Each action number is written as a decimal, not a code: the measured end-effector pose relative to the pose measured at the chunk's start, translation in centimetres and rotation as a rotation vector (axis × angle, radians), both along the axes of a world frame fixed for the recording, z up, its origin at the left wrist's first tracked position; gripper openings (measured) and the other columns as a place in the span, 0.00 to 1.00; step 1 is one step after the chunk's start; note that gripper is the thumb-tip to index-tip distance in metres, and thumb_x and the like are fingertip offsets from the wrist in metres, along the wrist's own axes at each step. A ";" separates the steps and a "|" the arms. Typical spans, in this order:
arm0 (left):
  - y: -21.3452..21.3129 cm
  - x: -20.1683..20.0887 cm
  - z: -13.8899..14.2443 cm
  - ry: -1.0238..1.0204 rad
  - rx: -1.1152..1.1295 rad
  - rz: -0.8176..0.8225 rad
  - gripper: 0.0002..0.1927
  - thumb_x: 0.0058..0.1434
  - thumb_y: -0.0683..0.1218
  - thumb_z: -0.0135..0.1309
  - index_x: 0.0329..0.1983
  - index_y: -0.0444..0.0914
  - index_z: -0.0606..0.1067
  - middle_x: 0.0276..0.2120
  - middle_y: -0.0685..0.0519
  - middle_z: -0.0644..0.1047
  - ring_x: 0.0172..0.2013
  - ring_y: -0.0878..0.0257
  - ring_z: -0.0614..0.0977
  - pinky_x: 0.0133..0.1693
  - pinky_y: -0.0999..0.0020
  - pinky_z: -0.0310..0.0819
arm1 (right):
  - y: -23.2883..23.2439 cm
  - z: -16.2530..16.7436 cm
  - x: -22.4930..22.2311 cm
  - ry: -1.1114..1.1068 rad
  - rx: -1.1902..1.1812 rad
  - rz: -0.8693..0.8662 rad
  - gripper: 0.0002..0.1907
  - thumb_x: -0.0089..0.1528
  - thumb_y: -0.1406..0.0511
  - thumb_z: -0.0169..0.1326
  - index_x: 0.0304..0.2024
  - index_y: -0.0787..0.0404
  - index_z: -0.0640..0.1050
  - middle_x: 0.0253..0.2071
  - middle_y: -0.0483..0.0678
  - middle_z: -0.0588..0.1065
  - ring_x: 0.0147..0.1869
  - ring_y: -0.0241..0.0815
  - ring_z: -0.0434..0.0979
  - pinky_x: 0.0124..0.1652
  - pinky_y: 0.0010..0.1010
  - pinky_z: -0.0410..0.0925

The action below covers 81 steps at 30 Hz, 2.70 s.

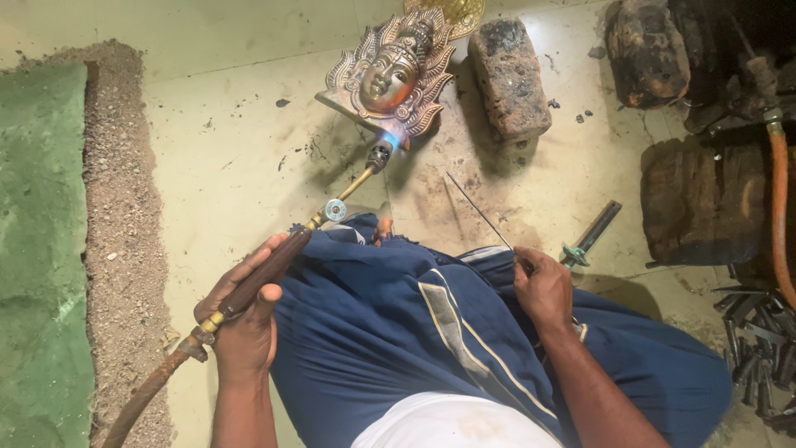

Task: The person uses a blowtorch to heat a brass deity figurine resting on a brick. They move the flame across the face and body of the figurine while holding a thin metal rod in the other hand.

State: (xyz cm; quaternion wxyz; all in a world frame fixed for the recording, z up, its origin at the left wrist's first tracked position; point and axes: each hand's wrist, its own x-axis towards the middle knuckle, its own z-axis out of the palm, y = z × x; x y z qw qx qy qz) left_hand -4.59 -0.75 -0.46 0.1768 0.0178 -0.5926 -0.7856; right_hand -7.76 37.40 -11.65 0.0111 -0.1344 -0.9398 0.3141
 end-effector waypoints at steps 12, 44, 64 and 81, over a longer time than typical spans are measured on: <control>-0.9 -0.8 0.1 -0.020 -0.019 0.002 0.26 0.56 0.48 0.69 0.54 0.30 0.77 0.56 0.37 0.79 0.61 0.48 0.81 0.67 0.52 0.75 | -1.1 -0.1 -1.1 0.014 -0.023 0.003 0.14 0.61 0.67 0.59 0.49 0.62 0.83 0.42 0.58 0.82 0.44 0.52 0.85 0.46 0.37 0.74; -1.9 -0.2 0.2 -0.044 -0.047 0.006 0.25 0.56 0.48 0.68 0.53 0.31 0.78 0.55 0.38 0.80 0.60 0.49 0.81 0.66 0.53 0.76 | -2.3 0.4 -0.3 -0.035 -0.018 -0.028 0.15 0.62 0.66 0.59 0.51 0.60 0.83 0.42 0.58 0.82 0.44 0.50 0.85 0.46 0.37 0.74; -1.7 0.4 0.2 -0.014 -0.015 -0.008 0.25 0.57 0.47 0.69 0.54 0.31 0.77 0.56 0.37 0.79 0.61 0.47 0.80 0.67 0.52 0.75 | -1.8 0.2 0.5 -0.025 -0.005 -0.003 0.14 0.61 0.67 0.59 0.50 0.61 0.83 0.42 0.57 0.82 0.44 0.51 0.85 0.46 0.37 0.74; -1.3 0.2 0.2 -0.037 -0.045 0.005 0.25 0.56 0.48 0.68 0.54 0.31 0.78 0.56 0.38 0.79 0.60 0.48 0.81 0.67 0.53 0.75 | -1.6 -0.1 0.4 -0.007 -0.018 -0.012 0.14 0.62 0.66 0.59 0.50 0.62 0.83 0.41 0.59 0.82 0.43 0.51 0.85 0.45 0.37 0.74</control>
